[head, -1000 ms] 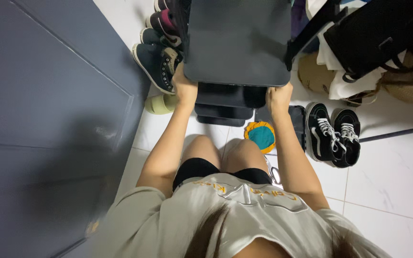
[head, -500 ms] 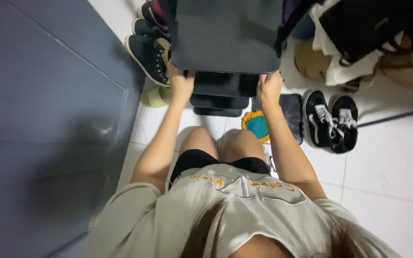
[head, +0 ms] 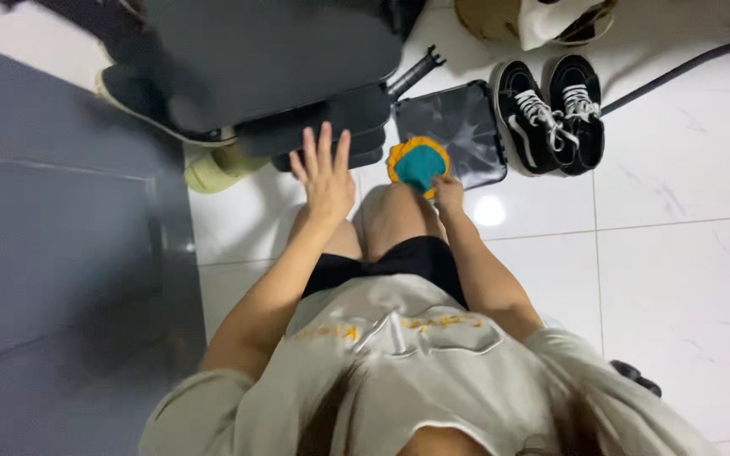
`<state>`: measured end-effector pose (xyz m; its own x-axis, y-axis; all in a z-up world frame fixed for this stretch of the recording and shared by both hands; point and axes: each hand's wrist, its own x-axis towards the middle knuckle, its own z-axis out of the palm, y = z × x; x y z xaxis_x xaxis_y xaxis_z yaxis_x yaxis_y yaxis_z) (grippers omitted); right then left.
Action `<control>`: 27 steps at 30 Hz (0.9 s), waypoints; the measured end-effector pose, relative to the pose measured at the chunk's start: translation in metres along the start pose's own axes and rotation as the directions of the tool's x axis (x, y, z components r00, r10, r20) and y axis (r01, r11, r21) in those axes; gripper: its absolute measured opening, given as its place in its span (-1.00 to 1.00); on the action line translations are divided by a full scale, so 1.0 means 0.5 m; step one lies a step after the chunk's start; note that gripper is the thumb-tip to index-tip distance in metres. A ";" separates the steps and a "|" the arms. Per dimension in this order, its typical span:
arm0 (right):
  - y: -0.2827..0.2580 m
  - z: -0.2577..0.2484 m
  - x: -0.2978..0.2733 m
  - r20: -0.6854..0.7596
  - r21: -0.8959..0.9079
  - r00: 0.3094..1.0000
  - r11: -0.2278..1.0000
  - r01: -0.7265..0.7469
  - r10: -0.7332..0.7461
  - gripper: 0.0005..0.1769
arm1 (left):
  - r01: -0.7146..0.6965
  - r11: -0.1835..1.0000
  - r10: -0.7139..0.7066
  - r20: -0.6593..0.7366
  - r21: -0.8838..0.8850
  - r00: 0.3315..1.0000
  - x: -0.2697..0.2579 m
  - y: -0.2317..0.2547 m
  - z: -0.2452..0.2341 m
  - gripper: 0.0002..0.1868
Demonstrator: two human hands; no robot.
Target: The person wipes a black plastic shelf component with a cloth, then attaches a vertical support piece to it. They continue to wipe and assemble additional parts of the shelving unit while sitting on the floor.
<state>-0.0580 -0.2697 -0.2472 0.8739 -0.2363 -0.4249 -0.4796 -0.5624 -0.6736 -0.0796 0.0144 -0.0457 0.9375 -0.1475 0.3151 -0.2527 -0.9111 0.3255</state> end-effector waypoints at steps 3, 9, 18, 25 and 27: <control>0.066 -0.048 0.025 0.049 0.086 0.916 0.912 -0.400 0.398 -0.49 | 0.007 0.999 -0.006 -0.010 0.046 1.000 -0.008 -0.016 0.010 -0.18; 0.046 -0.019 0.031 0.280 0.577 0.664 0.431 -0.694 0.693 -0.34 | 0.038 0.999 -0.039 0.093 0.011 0.995 -0.018 -0.028 0.016 -0.24; -0.012 0.041 0.065 0.159 0.742 0.579 0.290 -0.605 0.800 -0.33 | 0.083 0.994 -0.082 -0.020 0.077 0.996 -0.044 -0.028 0.072 -0.36; 0.020 0.011 0.069 0.352 0.813 0.584 0.070 -0.578 0.732 -0.55 | -0.039 0.999 0.040 -0.016 0.016 0.999 -0.030 0.019 0.078 -0.31; -0.002 0.018 0.086 0.274 0.833 0.615 0.137 -0.536 0.739 -0.55 | -0.025 0.999 0.028 0.079 -0.028 0.997 -0.023 0.038 0.062 -0.31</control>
<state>-0.0206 -0.2723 -0.2705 0.1607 -0.3438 -0.9252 -0.6008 0.7096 -0.3680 -0.0879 -0.0129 -0.0707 0.9461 -0.2024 0.2528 -0.2831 -0.8958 0.3426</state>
